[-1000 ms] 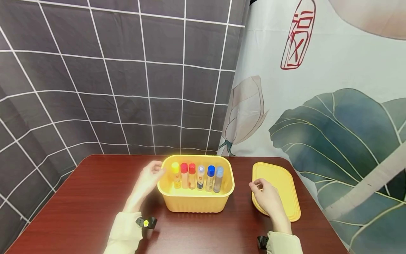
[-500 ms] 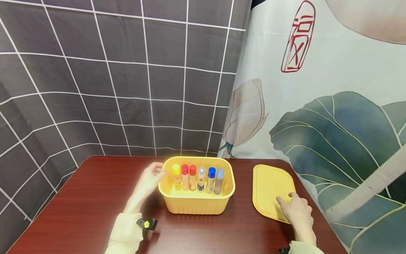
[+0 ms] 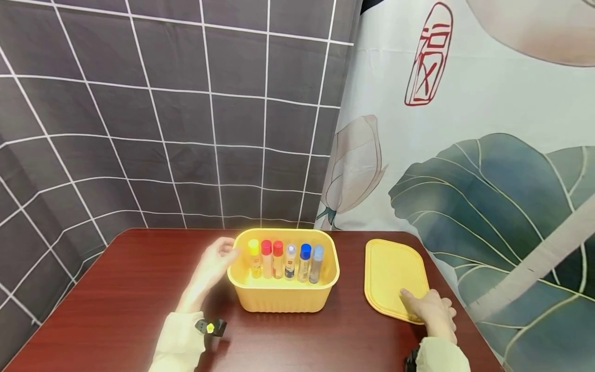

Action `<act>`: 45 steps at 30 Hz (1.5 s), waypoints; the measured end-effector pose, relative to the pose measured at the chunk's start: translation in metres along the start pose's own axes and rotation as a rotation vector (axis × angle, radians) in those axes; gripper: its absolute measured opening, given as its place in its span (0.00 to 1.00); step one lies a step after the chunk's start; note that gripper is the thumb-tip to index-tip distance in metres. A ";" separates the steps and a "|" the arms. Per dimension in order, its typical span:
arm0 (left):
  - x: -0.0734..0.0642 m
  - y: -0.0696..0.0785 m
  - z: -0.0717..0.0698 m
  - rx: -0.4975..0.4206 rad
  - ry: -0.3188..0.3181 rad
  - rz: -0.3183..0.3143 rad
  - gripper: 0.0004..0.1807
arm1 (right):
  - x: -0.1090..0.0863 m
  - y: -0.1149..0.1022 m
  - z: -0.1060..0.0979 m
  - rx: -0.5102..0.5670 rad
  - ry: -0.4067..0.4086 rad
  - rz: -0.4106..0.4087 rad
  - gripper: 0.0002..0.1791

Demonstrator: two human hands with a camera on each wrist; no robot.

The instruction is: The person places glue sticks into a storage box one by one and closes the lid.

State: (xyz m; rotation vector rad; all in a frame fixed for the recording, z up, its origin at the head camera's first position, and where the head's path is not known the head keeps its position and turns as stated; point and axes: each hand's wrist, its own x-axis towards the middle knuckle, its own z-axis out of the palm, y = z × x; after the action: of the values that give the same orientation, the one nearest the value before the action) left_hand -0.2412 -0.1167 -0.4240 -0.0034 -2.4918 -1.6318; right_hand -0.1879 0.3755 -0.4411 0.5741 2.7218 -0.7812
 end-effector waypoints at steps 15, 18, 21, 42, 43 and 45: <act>0.000 0.002 0.001 -0.026 0.006 0.003 0.16 | 0.021 -0.004 0.000 -0.110 0.009 0.107 0.59; 0.000 0.002 0.001 -0.028 0.003 -0.001 0.16 | 0.022 -0.003 -0.004 -0.135 -0.022 0.090 0.55; 0.000 0.001 0.001 -0.027 0.001 -0.005 0.16 | 0.022 -0.003 -0.006 -0.130 -0.042 0.089 0.52; 0.001 0.002 -0.001 -0.017 -0.005 -0.007 0.16 | 0.019 0.009 -0.013 0.332 -0.009 -0.007 0.18; 0.001 0.001 -0.001 -0.018 -0.006 -0.009 0.16 | 0.018 0.009 -0.014 0.344 -0.007 -0.021 0.17; 0.001 0.001 -0.001 -0.017 -0.005 -0.010 0.16 | 0.015 0.006 -0.017 0.386 -0.010 -0.039 0.14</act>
State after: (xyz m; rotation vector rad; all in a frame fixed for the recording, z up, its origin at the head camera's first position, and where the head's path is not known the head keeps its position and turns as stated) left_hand -0.2416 -0.1177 -0.4227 0.0020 -2.4859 -1.6584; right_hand -0.2006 0.3938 -0.4351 0.5903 2.5905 -1.3297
